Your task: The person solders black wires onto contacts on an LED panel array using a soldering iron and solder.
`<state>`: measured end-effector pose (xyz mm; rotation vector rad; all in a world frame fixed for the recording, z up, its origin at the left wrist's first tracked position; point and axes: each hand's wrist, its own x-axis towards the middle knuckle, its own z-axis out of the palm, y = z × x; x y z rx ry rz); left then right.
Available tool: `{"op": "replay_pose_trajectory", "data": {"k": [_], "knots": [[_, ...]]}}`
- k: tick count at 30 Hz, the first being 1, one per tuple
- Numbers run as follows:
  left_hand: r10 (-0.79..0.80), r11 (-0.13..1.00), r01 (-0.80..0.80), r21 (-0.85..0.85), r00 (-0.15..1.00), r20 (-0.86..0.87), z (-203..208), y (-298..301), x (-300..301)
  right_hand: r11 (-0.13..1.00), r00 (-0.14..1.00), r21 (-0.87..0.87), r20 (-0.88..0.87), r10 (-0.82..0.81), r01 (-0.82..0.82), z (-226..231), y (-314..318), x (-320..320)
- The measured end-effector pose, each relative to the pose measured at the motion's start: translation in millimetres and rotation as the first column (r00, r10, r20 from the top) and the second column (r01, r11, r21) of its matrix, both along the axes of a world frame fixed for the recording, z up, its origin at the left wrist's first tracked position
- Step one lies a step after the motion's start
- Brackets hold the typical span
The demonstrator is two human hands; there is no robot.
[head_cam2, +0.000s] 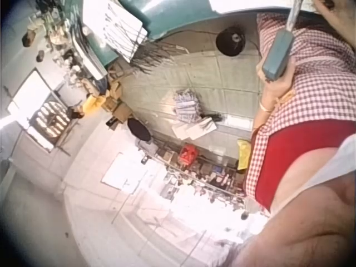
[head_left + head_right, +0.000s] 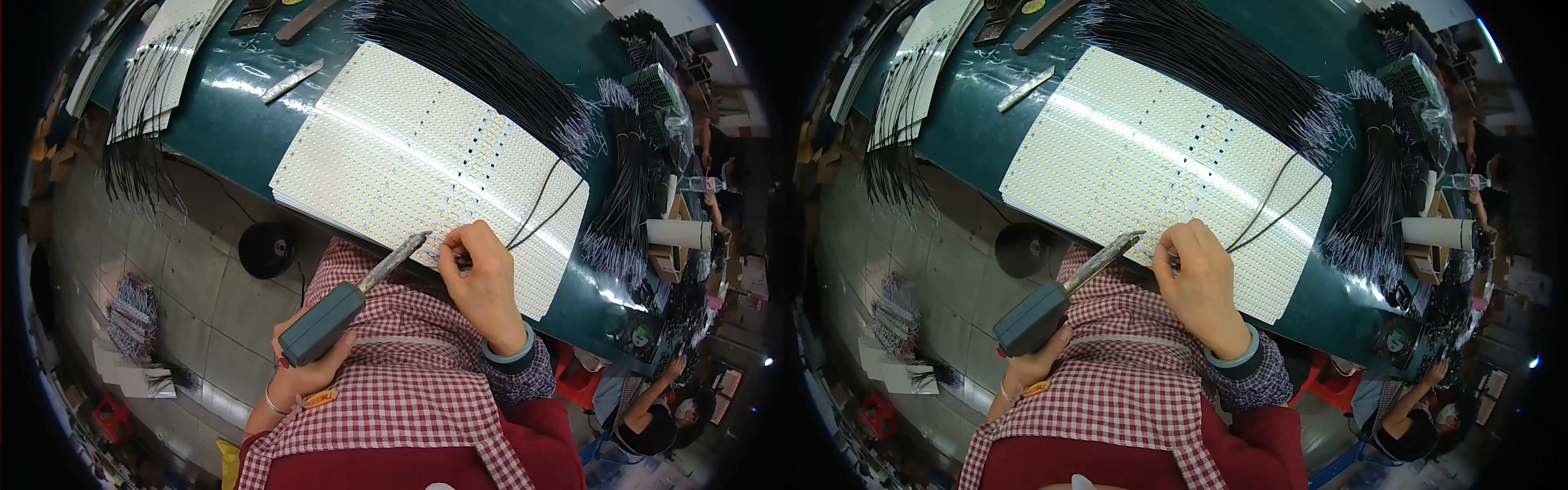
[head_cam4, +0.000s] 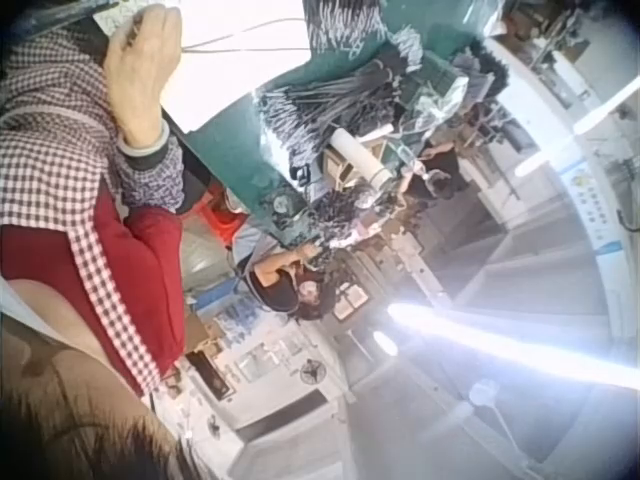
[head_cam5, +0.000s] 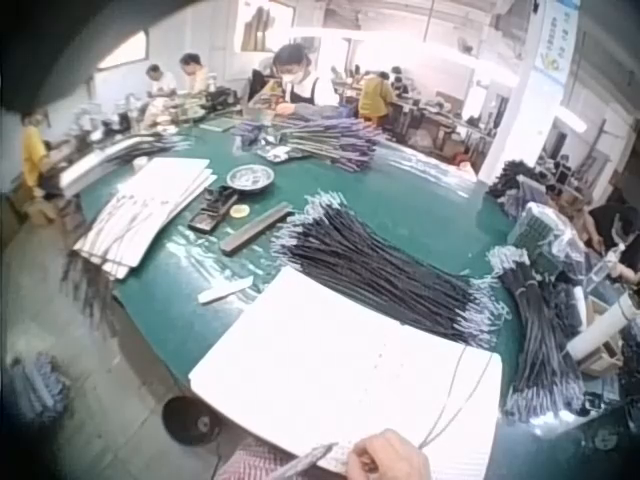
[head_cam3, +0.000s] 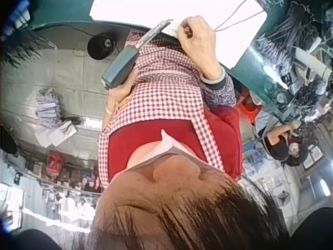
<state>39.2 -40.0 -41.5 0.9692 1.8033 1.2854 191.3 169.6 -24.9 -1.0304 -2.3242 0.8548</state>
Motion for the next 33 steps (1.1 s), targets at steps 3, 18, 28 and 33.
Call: {"op": "replay_pose_trajectory", "data": {"k": [3, 18, 28, 33], "knots": [[0.010, 1.000, -0.010, -0.004, 1.000, -0.001, 0, -1, 0, 0.998, 0.999, -0.054, -0.040, 0.033, -0.035, 3, 1, 3], [0.059, 0.992, -0.047, 0.118, 0.994, -0.093, -8, 1, 1, 0.990, 0.996, -0.118, -0.037, 0.078, -0.082, 10, 2, 8], [0.060, 0.991, -0.053, 0.120, 0.997, -0.054, -11, 1, 2, 0.999, 0.999, -0.038, -0.036, 0.010, -0.011, 3, -2, 5], [0.054, 0.989, -0.046, 0.137, 0.997, -0.056, -12, 3, 2, 0.999, 0.999, 0.044, -0.030, -0.019, 0.020, -5, -4, 0]]}}
